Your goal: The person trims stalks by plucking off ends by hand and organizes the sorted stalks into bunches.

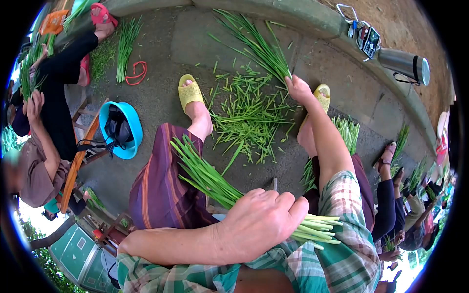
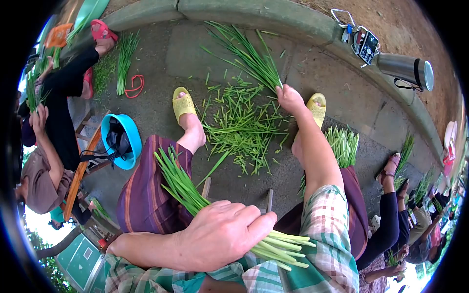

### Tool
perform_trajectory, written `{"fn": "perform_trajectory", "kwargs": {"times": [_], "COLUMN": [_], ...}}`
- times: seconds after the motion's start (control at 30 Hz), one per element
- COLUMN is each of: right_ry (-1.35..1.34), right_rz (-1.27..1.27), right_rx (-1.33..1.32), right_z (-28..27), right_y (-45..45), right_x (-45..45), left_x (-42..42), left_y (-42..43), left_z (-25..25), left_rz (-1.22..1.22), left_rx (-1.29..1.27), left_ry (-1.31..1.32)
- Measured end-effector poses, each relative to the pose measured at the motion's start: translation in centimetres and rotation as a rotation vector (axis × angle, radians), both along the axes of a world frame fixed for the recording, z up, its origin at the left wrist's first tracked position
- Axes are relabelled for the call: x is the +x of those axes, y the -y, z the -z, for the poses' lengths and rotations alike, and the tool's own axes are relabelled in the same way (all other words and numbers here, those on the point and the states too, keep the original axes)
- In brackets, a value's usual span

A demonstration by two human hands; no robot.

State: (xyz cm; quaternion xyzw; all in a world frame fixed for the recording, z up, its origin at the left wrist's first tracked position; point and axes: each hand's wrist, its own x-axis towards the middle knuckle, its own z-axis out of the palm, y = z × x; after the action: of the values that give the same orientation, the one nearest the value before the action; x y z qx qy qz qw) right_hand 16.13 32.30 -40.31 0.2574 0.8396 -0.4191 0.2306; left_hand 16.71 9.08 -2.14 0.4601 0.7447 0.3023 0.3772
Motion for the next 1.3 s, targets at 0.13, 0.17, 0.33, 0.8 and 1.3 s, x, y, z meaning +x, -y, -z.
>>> {"fn": "perform_trajectory", "kwargs": {"times": [0.13, 0.17, 0.33, 0.8, 1.3], "right_ry": [-0.232, -0.256, 0.091, -0.17, -0.286], "right_rz": [-0.146, -0.129, 0.257, -0.113, 0.069], "right_rx": [0.414, 0.462, -0.305, -0.534, -1.396], "right_z": [1.2, 0.7, -5.6, -31.8, -42.0], "right_y": [-0.6, -0.7, -0.4, 3.0, 4.5], "right_x": [0.2, 0.1, -1.9, -5.5, 3.7], "left_x": [-0.1, 0.0, 0.3, -5.6, -7.4], "left_y": [0.0, 0.0, -0.1, -0.4, 1.1], "left_z": [-0.1, 0.0, 0.5, -0.5, -2.7], "left_rz": [0.009, 0.0, -0.057, -0.407, -0.467], "left_rx": [0.0, 0.006, 0.075, 0.242, 0.49], "left_ry": [-0.006, -0.007, -0.085, -0.74, -0.255]}}
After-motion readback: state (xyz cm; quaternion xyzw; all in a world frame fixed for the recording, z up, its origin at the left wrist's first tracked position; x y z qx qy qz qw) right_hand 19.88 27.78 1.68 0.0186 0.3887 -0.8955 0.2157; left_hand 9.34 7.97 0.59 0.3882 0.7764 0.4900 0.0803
